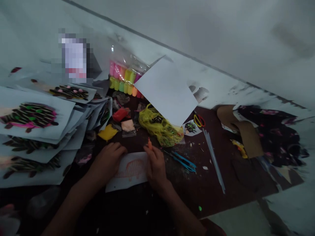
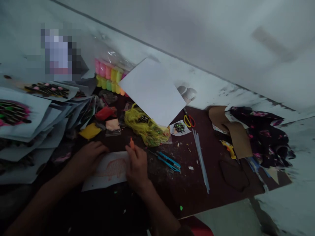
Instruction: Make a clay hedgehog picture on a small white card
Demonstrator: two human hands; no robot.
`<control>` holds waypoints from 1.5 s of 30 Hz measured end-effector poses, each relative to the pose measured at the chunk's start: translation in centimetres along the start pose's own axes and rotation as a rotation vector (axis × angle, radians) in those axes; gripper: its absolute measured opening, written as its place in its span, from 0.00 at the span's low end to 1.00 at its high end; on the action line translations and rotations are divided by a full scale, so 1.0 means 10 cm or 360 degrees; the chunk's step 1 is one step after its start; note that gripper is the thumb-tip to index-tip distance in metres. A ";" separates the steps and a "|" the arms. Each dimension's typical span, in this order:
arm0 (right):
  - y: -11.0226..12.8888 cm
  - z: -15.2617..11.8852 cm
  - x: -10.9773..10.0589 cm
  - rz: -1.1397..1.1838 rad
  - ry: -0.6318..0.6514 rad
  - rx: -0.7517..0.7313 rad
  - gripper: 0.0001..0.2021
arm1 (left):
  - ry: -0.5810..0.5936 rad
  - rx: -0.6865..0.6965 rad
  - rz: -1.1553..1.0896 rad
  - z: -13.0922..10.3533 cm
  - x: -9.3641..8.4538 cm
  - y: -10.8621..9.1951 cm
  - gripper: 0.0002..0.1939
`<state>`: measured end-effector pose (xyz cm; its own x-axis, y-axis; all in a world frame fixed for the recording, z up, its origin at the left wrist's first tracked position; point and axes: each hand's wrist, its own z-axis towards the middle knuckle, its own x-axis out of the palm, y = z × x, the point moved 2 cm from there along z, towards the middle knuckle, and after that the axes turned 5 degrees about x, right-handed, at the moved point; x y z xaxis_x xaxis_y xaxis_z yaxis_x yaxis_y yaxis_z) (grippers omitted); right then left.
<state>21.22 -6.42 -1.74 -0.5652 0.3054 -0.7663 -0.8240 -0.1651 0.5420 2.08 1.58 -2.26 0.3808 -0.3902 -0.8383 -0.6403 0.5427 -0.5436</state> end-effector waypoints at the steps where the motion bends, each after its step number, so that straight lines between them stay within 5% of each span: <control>1: -0.04 0.01 -0.01 -0.0004 -0.0029 0.0021 0.26 | -0.0015 -0.0010 0.0025 0.00 0.00 0.00 0.16; 8: -0.23 0.08 -0.09 -0.0130 -0.0011 0.0133 0.31 | -0.0105 0.0021 0.0143 0.05 0.01 0.00 0.16; 16: -0.24 0.04 0.00 -0.0358 0.0021 0.0099 0.29 | -0.0417 0.0076 0.0274 0.08 -0.04 -0.01 0.16; 23: -0.22 0.04 0.00 -0.0469 0.0147 0.0100 0.29 | -0.0158 -0.0236 0.0415 -0.08 -0.06 0.07 0.14; 27: -0.20 0.05 -0.01 -0.0507 0.0177 0.0129 0.29 | -0.0056 -0.0237 0.0350 -0.01 -0.12 0.10 0.10; 40: -0.19 0.04 -0.04 -0.0539 0.0191 0.0152 0.28 | -0.0081 -0.0030 0.0422 0.13 -0.19 0.19 0.13; 45: -0.21 0.03 -0.02 -0.0509 0.0199 0.0113 0.28 | -0.0236 -0.0038 0.0298 0.06 -0.16 0.17 0.16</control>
<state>23.10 -5.83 -2.64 -0.2830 0.2131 -0.9352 -0.9578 -0.0125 0.2870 0.80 3.63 -1.89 0.3467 -0.1702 -0.9224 -0.7240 0.5768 -0.3785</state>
